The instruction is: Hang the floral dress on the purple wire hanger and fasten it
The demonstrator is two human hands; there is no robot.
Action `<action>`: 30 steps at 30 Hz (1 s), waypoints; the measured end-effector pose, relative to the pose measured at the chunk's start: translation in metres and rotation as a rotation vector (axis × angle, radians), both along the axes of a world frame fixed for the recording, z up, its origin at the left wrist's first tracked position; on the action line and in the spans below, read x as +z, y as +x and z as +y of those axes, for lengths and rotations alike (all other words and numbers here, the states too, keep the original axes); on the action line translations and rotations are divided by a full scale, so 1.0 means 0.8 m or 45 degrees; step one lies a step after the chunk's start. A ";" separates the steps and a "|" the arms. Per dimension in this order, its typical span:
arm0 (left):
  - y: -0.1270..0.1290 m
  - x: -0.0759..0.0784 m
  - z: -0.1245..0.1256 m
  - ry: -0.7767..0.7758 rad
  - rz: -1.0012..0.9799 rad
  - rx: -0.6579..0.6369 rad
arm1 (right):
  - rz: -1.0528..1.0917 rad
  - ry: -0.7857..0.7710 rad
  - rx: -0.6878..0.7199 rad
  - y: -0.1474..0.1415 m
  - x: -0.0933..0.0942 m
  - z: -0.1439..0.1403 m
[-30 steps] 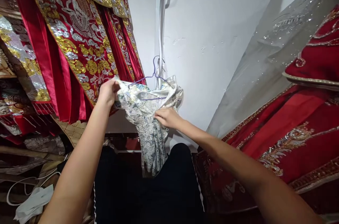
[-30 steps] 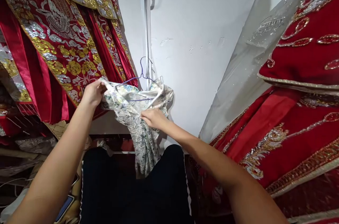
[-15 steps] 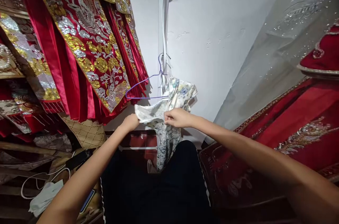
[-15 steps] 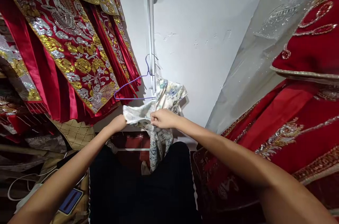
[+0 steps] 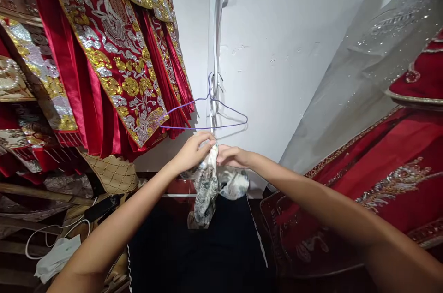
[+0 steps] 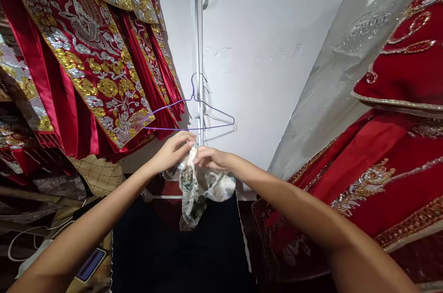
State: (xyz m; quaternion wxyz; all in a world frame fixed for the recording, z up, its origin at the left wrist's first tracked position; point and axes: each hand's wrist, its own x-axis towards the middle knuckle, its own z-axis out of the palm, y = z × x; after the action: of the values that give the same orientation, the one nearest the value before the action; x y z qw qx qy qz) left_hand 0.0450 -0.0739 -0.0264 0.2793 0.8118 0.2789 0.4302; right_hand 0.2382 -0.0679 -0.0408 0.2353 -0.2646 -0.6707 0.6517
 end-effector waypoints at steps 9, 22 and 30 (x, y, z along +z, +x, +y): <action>-0.055 -0.055 0.007 -0.603 0.630 -0.147 | -0.212 0.726 -0.512 0.025 0.026 0.048; -0.125 -0.030 0.048 -0.031 1.417 0.769 | -0.457 0.963 -0.919 0.088 -0.011 0.137; -0.103 0.021 0.078 0.468 0.623 0.645 | -0.413 0.737 -0.823 0.095 0.013 0.101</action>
State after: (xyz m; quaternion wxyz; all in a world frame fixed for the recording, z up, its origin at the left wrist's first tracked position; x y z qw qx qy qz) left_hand -0.0374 -0.0111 -0.0096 -0.0603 0.8323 0.4471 0.3220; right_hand 0.3142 0.0132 -0.0304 0.3826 -0.4819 -0.7364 0.2811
